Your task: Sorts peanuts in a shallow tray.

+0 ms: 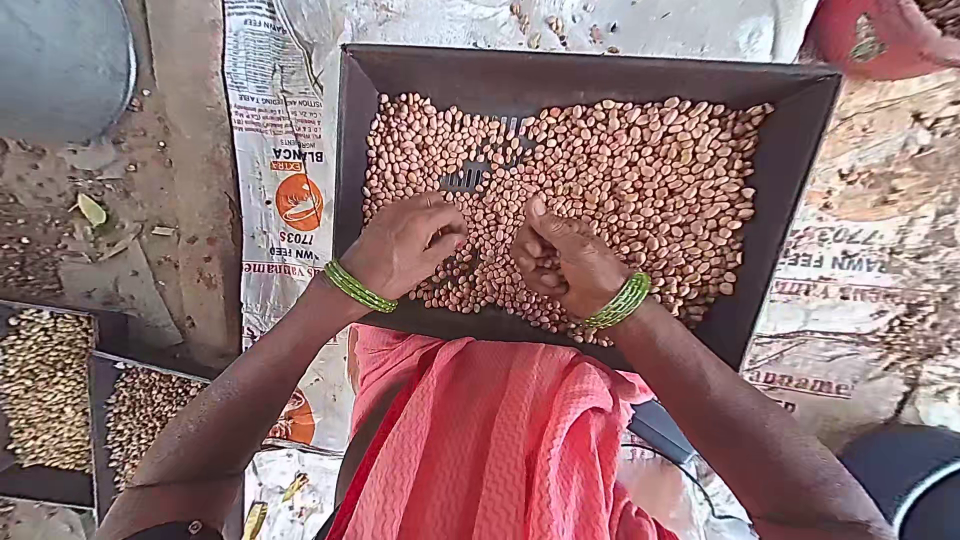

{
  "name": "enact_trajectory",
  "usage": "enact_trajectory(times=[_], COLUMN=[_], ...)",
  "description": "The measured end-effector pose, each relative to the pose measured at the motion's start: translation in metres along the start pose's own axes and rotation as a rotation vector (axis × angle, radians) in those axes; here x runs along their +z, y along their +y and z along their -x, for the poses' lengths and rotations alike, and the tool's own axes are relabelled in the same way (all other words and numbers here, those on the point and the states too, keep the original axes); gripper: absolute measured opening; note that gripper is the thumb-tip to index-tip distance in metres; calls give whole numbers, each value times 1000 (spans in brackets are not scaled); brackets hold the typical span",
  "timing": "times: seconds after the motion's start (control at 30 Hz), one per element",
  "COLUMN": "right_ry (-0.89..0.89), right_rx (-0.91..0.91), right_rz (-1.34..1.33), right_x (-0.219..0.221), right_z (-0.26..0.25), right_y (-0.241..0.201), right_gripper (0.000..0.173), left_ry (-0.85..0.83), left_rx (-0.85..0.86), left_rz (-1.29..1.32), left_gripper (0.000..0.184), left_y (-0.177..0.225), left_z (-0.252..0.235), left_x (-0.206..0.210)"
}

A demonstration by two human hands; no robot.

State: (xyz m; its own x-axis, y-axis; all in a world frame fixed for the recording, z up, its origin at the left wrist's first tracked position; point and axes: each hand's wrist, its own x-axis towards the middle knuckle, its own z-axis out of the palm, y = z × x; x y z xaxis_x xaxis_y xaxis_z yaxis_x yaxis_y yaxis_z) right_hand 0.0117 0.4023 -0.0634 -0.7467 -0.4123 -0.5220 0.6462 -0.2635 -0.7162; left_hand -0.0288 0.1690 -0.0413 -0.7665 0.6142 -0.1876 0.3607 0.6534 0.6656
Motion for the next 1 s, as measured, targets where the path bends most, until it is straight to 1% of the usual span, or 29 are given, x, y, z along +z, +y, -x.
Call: enact_trajectory(times=[0.07,0.13,0.2,0.27,0.33,0.37,0.4,0.43,0.47,0.53,0.57,0.63,0.67,0.7,0.73,0.77,0.8,0.83,0.87,0.9,0.93,1.0], right_ry=[-15,-8,-24,-111,-270,-372,-472,-550,-602,-651,-653,-617,-570,-504,-420,-335,-257,-212,-190,-191,-177,-98], right_rx=[-81,-147,-256,-388,-509,-518,-486,-464,-479,-517,-545,-560,-532,-440,-310,-250,-230,-156,-76,-22,3,-10], right_rz=[47,266,652,1101,1471,1608,1727,1815,1865,1915,1918,1878,1823,1710,1502,1210,899,580,312,126,14,-86], right_x=[-6,-9,-11,-11,-6,-4,-1,3,4,6,6,5,5,7,7,3,-4,-11,-18,-27,-35,-43], right_z=[1,6,11,15,14,12,9,6,3,-4,-6,-7,-5,-3,2,7,13,18,23,26,29,32], right_y=[2,9,17,25,32,33,33,32,33,33,34,37,36,32,24,19,17,12,7,2,0,1], right_gripper=[51,46,37,33,21,19,22,25,29,28,24,19,17,16,18,19,17,16,21,30,38,47], left_ry=[-117,-147,-109,-103,-148,-158,-155,-135,-74,60,84,53,31,21,18,16,21,24,6,-21,-43,-22], left_rx=[-33,30,119,174,144,98,31,-32,-46,1,18,-5,-28,-41,-38,-26,-6,16,22,19,13,25], left_rz=[-42,-146,-264,-335,-334,-283,-198,-105,-30,25,13,-31,-42,-50,-56,-56,-64,-87,-115,-144,-177,-273], left_gripper=[19,23,20,19,20,21,21,22,23,28,29,24,23,21,20,19,19,19,19,19,19,19], left_y=[-10,-17,-18,-14,-10,-10,-9,-9,-12,-19,-22,-24,-24,-25,-27,-29,-31,-33,-34,-35,-36,-36], left_z=[4,5,3,0,-5,-9,-12,-13,-12,-6,-3,5,7,10,12,14,15,15,15,14,14,13], left_x=[17,39,53,57,52,47,40,30,20,3,-4,-11,-10,-7,-2,4,10,16,20,23,27,39])
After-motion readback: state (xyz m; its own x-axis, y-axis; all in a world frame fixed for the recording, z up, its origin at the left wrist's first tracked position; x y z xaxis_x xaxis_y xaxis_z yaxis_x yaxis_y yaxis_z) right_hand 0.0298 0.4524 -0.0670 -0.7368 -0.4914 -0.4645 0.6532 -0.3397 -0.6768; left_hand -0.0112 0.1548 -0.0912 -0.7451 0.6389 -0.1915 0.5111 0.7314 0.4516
